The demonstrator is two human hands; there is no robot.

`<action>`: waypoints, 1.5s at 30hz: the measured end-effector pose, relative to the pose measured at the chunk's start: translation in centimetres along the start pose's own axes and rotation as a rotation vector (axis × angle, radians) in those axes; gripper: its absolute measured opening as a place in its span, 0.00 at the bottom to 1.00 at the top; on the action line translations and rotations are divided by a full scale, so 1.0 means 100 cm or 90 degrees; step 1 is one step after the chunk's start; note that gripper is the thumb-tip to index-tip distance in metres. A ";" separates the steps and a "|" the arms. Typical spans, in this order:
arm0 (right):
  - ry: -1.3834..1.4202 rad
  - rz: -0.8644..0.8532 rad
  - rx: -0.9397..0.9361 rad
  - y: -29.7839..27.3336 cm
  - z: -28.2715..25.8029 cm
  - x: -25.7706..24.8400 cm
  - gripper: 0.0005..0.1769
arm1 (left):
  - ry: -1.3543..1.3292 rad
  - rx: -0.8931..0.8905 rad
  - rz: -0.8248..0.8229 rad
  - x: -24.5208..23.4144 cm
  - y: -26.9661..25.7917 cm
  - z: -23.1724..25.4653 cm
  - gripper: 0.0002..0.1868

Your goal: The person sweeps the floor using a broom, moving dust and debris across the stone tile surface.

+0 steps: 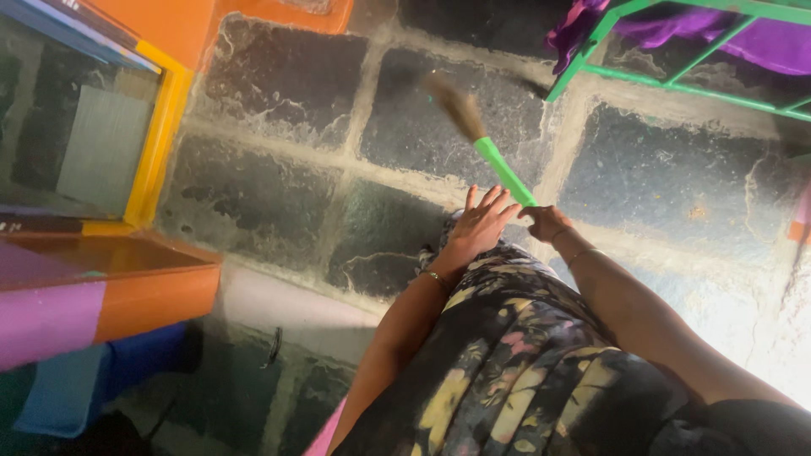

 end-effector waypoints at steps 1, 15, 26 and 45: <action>0.002 0.001 0.002 0.012 -0.008 0.002 0.25 | 0.001 0.003 -0.001 -0.001 0.002 -0.005 0.31; -0.205 -0.354 -0.079 0.108 -0.049 0.018 0.33 | 0.095 -0.040 -0.114 -0.043 0.056 -0.098 0.51; 0.148 -0.223 0.253 0.160 0.022 -0.037 0.28 | 0.086 -0.042 -0.161 -0.060 0.098 -0.142 0.45; -0.139 -0.319 0.022 0.188 -0.097 0.006 0.37 | 0.091 0.123 -0.078 -0.054 0.119 -0.183 0.36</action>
Point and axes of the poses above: each hand's wrist, its own y-axis towards the middle knuckle, its own x-axis out of the palm, z = x × y, the point moved 10 cm from there along y, towards the middle knuckle, and after that the axes turned 12 degrees about z, right-handed, at the moved point
